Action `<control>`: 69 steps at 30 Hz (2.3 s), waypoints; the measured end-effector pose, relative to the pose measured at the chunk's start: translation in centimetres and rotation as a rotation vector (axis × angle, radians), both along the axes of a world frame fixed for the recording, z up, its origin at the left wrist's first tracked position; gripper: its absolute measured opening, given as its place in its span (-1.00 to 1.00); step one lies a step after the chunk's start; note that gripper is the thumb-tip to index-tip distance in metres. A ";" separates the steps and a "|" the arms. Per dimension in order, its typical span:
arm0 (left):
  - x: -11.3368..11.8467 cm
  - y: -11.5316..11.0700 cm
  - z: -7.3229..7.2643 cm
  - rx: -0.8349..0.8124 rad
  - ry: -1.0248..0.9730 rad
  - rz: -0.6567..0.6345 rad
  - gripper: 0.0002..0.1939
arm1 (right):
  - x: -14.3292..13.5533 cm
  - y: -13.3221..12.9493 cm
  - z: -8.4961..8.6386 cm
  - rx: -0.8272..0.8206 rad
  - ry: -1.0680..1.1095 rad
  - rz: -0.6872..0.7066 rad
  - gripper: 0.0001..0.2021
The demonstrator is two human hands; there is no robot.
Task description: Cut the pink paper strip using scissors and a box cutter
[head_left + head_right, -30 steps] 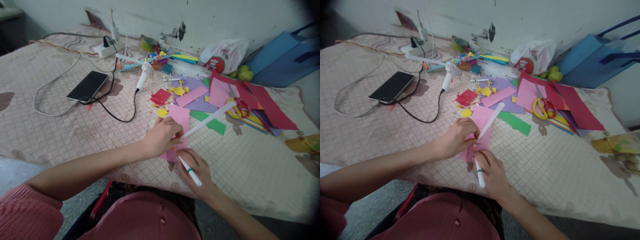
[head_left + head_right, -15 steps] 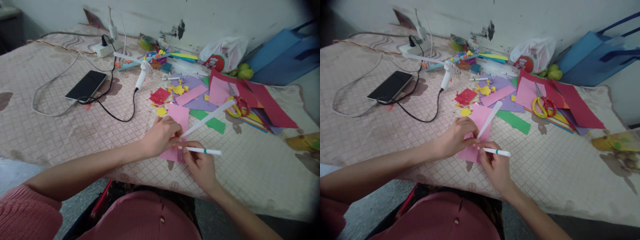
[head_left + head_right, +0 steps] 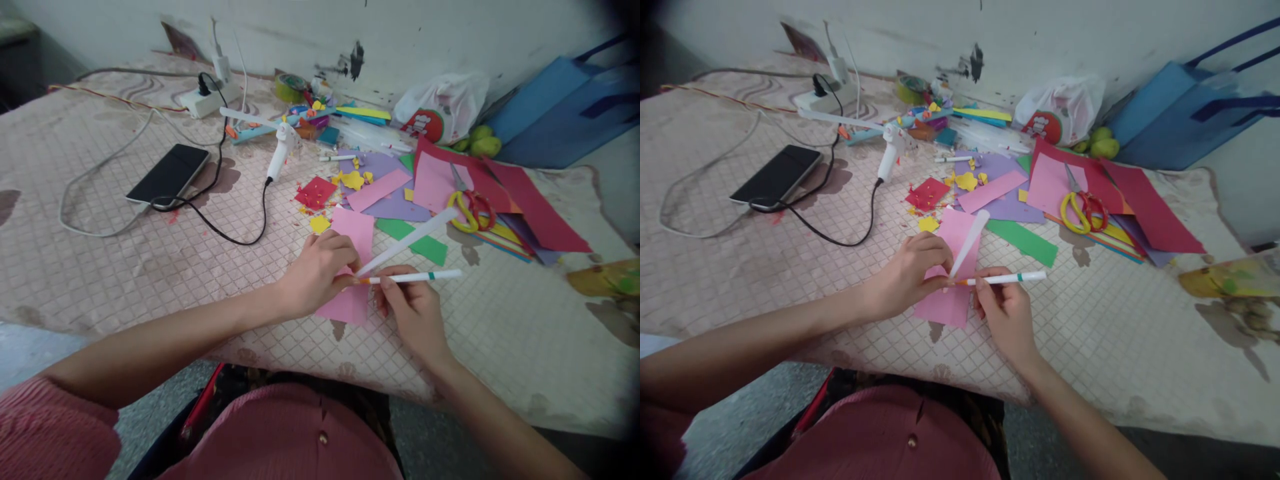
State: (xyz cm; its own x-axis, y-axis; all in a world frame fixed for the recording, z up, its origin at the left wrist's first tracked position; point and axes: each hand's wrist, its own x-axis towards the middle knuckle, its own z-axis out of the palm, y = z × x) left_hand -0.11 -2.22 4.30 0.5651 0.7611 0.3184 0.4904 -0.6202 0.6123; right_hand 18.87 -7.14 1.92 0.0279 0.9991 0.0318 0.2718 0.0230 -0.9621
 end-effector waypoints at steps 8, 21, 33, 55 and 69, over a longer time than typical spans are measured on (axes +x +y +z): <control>0.0 -0.3 0.0 0.079 -0.020 0.025 -0.96 | 0.7 4.5 0.4 -0.056 -0.054 0.263 -0.78; 0.2 -0.4 0.0 0.127 0.028 0.030 -0.95 | -0.3 10.3 0.5 0.033 -0.173 0.783 -0.85; 0.3 -0.7 0.3 0.135 0.067 0.063 -0.98 | -1.0 10.8 1.0 0.106 -0.252 0.912 -0.87; 0.4 -0.7 0.2 0.164 0.049 0.052 -0.92 | -1.6 10.8 1.3 0.051 -0.206 1.030 -0.80; 0.1 -0.6 -0.1 0.153 0.051 0.045 -0.98 | -1.2 10.4 1.2 0.069 -0.192 0.956 -0.86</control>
